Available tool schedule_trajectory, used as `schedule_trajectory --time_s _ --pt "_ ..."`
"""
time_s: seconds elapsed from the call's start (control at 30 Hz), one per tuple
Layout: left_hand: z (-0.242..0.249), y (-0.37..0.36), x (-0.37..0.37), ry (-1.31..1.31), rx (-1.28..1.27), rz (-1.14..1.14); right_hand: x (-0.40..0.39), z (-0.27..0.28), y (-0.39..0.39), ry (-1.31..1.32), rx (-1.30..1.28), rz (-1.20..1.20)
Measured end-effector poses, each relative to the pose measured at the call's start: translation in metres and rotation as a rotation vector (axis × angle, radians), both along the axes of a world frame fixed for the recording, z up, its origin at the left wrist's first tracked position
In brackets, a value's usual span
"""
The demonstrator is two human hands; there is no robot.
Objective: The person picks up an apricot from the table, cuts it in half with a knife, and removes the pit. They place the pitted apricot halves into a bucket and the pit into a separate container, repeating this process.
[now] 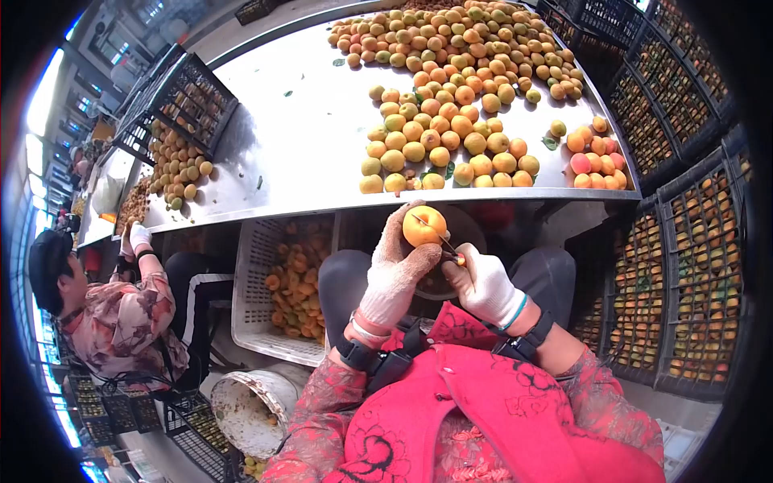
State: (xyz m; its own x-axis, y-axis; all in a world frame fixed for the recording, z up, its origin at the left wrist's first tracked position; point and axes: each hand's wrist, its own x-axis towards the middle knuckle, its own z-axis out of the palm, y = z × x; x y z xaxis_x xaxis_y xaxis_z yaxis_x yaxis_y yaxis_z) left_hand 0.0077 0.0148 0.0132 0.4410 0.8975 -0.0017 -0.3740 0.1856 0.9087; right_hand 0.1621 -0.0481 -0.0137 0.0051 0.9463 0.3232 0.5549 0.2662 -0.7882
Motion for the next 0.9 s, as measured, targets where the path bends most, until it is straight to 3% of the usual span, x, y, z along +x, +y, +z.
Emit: schedule_trajectory --time_s 0.1,0.13,0.27,0.6,0.67,0.9 --pt "-0.007 -0.006 0.004 -0.043 -0.184 -0.021 -0.007 -0.021 0.002 -0.019 0.040 -0.060" --pt "-0.014 -0.006 0.008 -0.222 -0.260 -0.153 -0.009 -0.026 0.001 -0.031 0.071 -0.107" --pt "-0.014 -0.011 0.013 -0.464 -0.531 -0.221 -0.005 -0.019 -0.004 -0.059 0.061 -0.098" --pt "-0.001 0.005 0.016 -0.290 -0.185 -0.117 0.005 0.009 -0.003 -0.119 0.012 -0.066" --pt "-0.013 0.005 0.023 -0.540 -0.551 -0.161 0.003 -0.004 0.000 -0.112 0.062 -0.103" --pt "-0.006 -0.002 0.033 -0.607 -0.617 -0.152 0.003 -0.012 -0.006 -0.026 0.056 -0.098"
